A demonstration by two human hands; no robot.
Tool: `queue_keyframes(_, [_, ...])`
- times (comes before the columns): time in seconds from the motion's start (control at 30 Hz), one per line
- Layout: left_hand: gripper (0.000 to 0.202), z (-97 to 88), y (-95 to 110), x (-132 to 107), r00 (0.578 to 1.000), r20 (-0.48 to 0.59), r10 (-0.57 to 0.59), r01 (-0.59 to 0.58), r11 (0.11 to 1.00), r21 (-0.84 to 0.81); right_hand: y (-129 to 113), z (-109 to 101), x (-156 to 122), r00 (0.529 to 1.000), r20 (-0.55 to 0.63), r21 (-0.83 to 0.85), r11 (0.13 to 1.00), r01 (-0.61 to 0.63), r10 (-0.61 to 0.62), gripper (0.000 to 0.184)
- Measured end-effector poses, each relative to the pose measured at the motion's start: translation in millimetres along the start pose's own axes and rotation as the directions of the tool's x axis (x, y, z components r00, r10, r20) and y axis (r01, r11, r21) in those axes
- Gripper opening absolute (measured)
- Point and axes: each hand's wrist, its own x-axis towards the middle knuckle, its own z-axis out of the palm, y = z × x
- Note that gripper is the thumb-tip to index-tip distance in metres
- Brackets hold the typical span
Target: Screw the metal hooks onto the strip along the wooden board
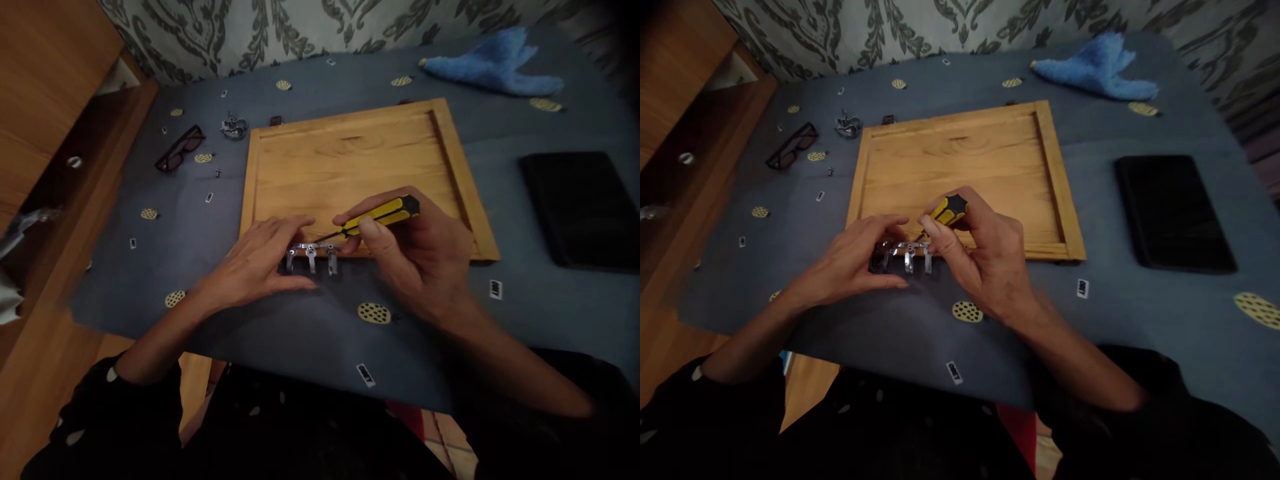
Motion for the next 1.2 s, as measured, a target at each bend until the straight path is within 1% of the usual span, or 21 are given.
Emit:
queue_keyframes(0.13, [0.086, -0.4, -4, -5, 1.0, -0.023, -0.013, 0.013, 1.0, 0.015, -1, 1, -1, 0.999, 0.002, 0.039, 0.999, -0.038, 0.038, 0.02])
queue_keyframes(0.27, [0.083, -0.5, -9, -10, 0.998, -0.03, -0.053, 0.053, 0.999, -0.012, 0, 1, -1, 1.0, 0.003, 0.026, 0.999, -0.026, 0.026, 0.02])
queue_keyframes(0.43, [0.082, 0.2, -11, -11, 0.999, -0.033, -0.013, 0.013, 1.0, -0.008, 0, 0, -1, 1.0, 0.0, 0.017, 1.0, -0.02, 0.02, 0.018])
queue_keyframes(0.67, [0.081, 6.1, -5, -3, 0.999, -0.042, 0.032, -0.029, 0.997, 0.071, -3, -1, -4, 0.998, 0.014, 0.02, 0.998, -0.062, 0.062, 0.019])
queue_keyframes(0.83, [0.083, 9.8, 1, 4, 0.998, -0.061, 0.014, -0.009, 0.996, 0.084, -4, -2, -5, 0.999, 0.007, -0.029, 0.999, -0.041, 0.042, 0.015])
queue_keyframes(0.97, [0.084, 8.1, 6, 6, 0.999, -0.039, -0.02, 0.024, 0.993, 0.113, -5, -1, -5, 0.999, -0.003, -0.018, 0.999, -0.05, 0.05, 0.015])
queue_keyframes(1.03, [0.083, 7.5, 7, 6, 0.999, -0.035, -0.03, 0.035, 0.989, 0.144, -5, 0, -5, 0.999, -0.011, -0.024, 0.999, -0.036, 0.036, 0.015])
queue_keyframes(1.13, [0.079, 8.3, 8, 6, 0.999, -0.047, -0.013, 0.02, 0.987, 0.16, -5, -1, -5, 1.0, -0.015, -0.052, 0.999, -0.01, 0.01, 0.013])
queue_keyframes(1.2, [0.076, 9.4, 7, 5, 0.999, -0.052, -0.002, 0.01, 0.989, 0.147, -4, -1, -5, 1.0, -0.011, -0.052, 0.998, -0.029, 0.029, 0.014])
